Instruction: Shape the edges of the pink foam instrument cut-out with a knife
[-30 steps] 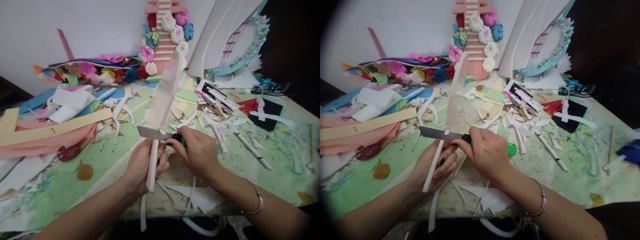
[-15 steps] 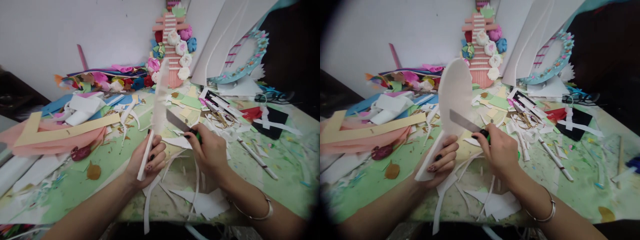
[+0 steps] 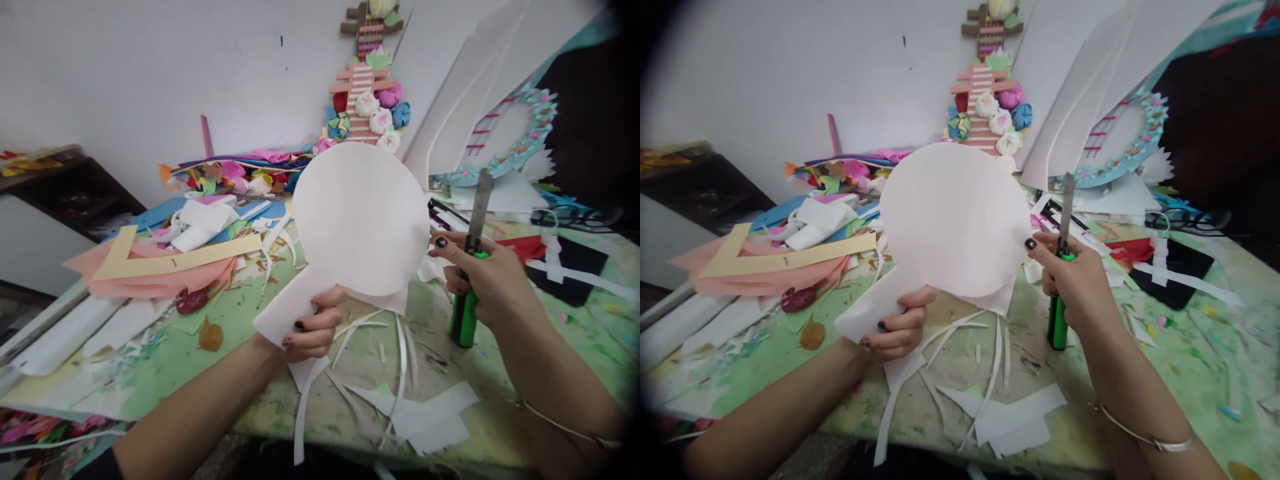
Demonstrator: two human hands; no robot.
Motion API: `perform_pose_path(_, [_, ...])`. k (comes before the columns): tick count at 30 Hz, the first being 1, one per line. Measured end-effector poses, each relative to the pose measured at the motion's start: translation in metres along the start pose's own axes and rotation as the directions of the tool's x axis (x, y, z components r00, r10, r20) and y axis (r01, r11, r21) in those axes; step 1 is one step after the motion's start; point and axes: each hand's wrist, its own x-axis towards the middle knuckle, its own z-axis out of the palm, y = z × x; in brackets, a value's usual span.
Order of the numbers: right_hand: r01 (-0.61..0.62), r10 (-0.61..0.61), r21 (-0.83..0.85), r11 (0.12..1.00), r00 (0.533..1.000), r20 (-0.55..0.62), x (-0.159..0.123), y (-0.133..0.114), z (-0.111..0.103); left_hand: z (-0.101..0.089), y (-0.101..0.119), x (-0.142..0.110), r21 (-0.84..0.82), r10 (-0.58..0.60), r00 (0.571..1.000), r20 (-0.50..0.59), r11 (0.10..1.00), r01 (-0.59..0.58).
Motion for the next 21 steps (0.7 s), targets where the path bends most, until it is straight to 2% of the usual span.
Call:
perform_pose_path(3, [-0.002,0.000,0.115,0.993,1.000,0.016,0.001,-0.002,-0.002,-0.015,0.003,-0.001,0.115,-0.121,0.983,-0.136,0.984,0.137])
perform_pose_path(5, [0.004,-0.010,0.159,0.987,0.999,0.037,0.001,-0.002,-0.002,-0.011,0.002,0.000,0.180,-0.142,0.962,-0.232,0.966,0.187])
perform_pose_path(7, [-0.021,0.009,0.217,0.976,0.998,0.055,0.001,-0.002,-0.002,0.004,0.001,0.002,0.230,-0.126,0.964,-0.235,0.956,0.181])
perform_pose_path(9, [-0.046,0.032,0.248,0.968,0.998,0.063,0.001,-0.001,-0.001,0.023,-0.001,0.005,0.280,-0.115,0.978,-0.176,0.946,0.161])
perform_pose_path(12, [-0.038,0.030,0.234,0.972,0.999,0.039,0.001,0.000,0.000,0.044,0.001,0.009,0.414,-0.011,0.962,-0.274,0.901,0.128])
perform_pose_path(14, [-0.027,0.022,0.220,0.975,0.999,0.028,0.001,0.000,0.000,0.049,0.005,0.010,0.470,0.049,0.939,-0.341,0.874,0.125])
perform_pose_path(17, [-0.016,0.008,0.218,0.976,0.999,0.036,0.002,0.002,-0.001,0.047,0.011,0.008,0.480,0.081,0.922,-0.379,0.869,0.121])
perform_pose_path(21, [-0.006,0.002,0.207,0.978,1.000,0.019,0.005,0.006,-0.003,0.044,0.018,0.008,0.450,-0.015,0.927,-0.376,0.871,0.197])
